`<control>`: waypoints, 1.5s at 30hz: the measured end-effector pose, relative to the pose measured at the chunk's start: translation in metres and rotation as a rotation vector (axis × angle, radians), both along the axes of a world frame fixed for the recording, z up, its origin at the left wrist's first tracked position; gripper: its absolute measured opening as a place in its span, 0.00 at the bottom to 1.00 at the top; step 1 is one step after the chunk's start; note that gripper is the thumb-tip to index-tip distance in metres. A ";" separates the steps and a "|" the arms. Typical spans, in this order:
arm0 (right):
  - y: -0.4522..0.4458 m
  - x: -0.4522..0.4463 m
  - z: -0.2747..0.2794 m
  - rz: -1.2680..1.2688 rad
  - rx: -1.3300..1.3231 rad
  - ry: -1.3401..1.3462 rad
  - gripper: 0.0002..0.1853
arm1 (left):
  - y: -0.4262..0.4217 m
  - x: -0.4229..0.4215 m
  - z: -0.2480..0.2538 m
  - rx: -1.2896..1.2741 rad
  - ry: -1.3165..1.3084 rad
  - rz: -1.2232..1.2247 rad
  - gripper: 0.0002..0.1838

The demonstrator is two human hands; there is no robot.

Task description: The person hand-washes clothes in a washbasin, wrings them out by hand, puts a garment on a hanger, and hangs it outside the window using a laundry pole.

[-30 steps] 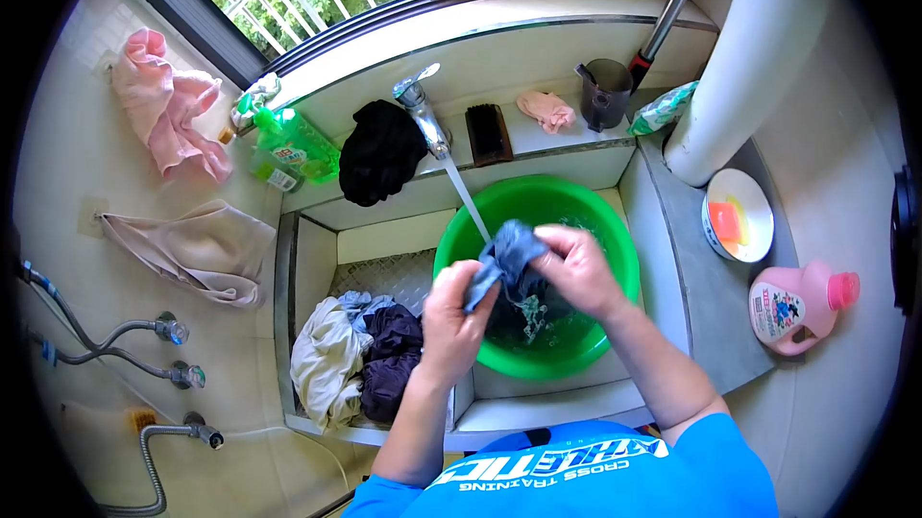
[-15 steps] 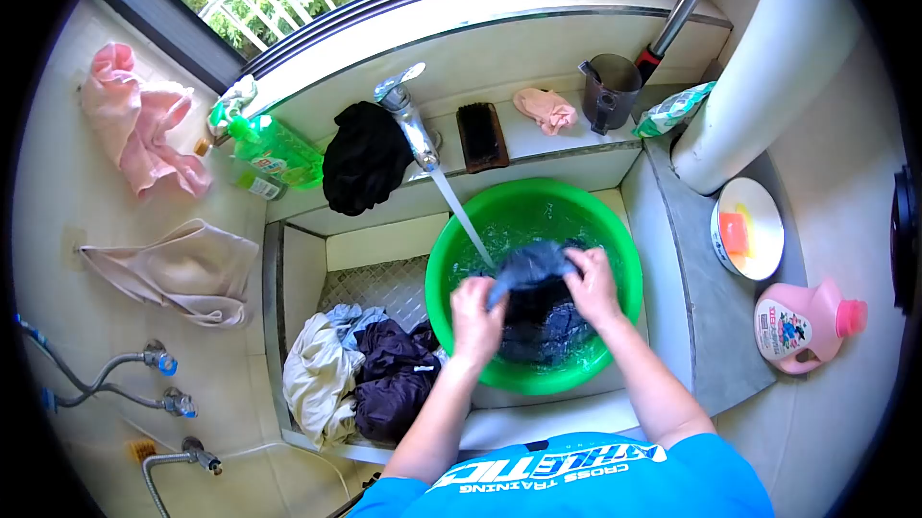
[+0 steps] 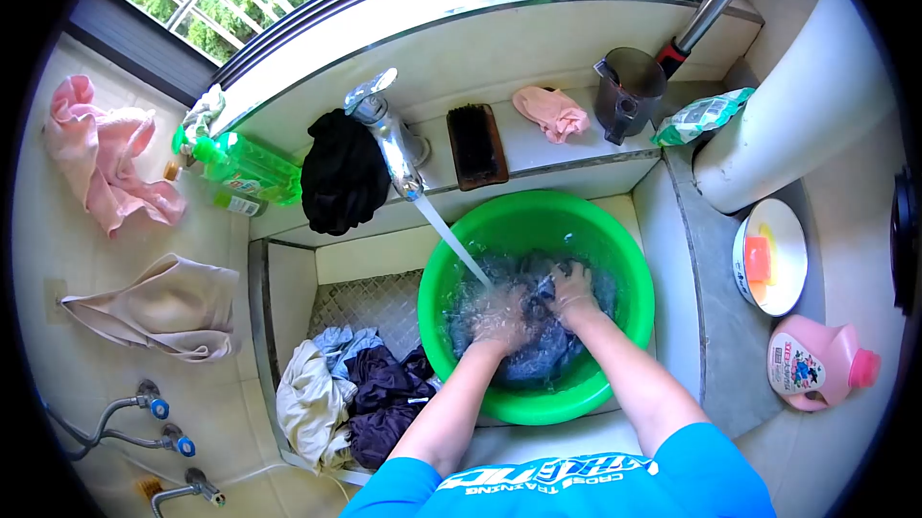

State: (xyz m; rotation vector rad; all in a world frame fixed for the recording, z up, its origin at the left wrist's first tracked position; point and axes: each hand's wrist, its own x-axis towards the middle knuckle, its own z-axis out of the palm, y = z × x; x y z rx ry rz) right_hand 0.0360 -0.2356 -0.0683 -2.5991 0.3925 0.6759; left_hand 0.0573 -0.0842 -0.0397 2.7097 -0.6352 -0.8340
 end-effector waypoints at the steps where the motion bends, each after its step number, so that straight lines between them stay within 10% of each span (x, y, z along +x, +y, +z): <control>1: -0.002 0.000 -0.001 -0.026 0.024 -0.008 0.39 | 0.001 0.001 0.000 0.013 0.031 -0.017 0.39; 5: -0.005 -0.001 -0.029 -0.045 0.009 -0.074 0.38 | 0.019 -0.009 -0.016 -0.181 -0.105 0.010 0.36; 10: 0.011 0.002 -0.018 0.060 -0.092 0.134 0.27 | 0.025 0.002 0.090 -0.643 -0.137 0.055 0.21; 12: 0.035 -0.004 -0.025 0.609 -0.487 0.148 0.24 | 0.021 0.013 0.129 -0.833 -0.302 0.120 0.17; 14: 0.049 -0.001 0.001 0.201 -0.179 0.212 0.24 | 0.019 0.033 0.162 -1.056 -0.537 0.096 0.13; 19: 0.048 -0.019 -0.029 0.155 -0.103 -0.032 0.21 | 0.013 0.105 0.212 -0.907 -1.053 0.150 0.26; 28: 0.047 -0.010 -0.007 0.173 -0.082 0.128 0.22 | -0.009 0.125 0.185 -0.501 -1.110 0.058 0.35; 34: 0.033 -0.026 -0.006 0.152 -0.030 -0.127 0.23 | 0.003 0.074 0.177 -0.958 -1.135 0.012 0.19; 37: 0.008 -0.029 -0.018 0.102 0.157 -0.426 0.19 | 0.007 0.013 0.116 -0.911 -0.597 0.109 0.09; 40: 0.002 -0.031 -0.019 -0.029 0.403 -0.586 0.13 | 0.016 -0.035 0.034 -0.381 -0.265 0.230 0.29; 42: 0.007 -0.037 0.010 -0.282 0.431 -0.600 0.15 | 0.024 -0.044 0.018 -0.213 -0.202 0.162 0.24; 45: 0.008 -0.050 0.028 -0.154 0.476 -0.633 0.17 | 0.023 -0.038 0.010 -0.485 -0.112 0.312 0.14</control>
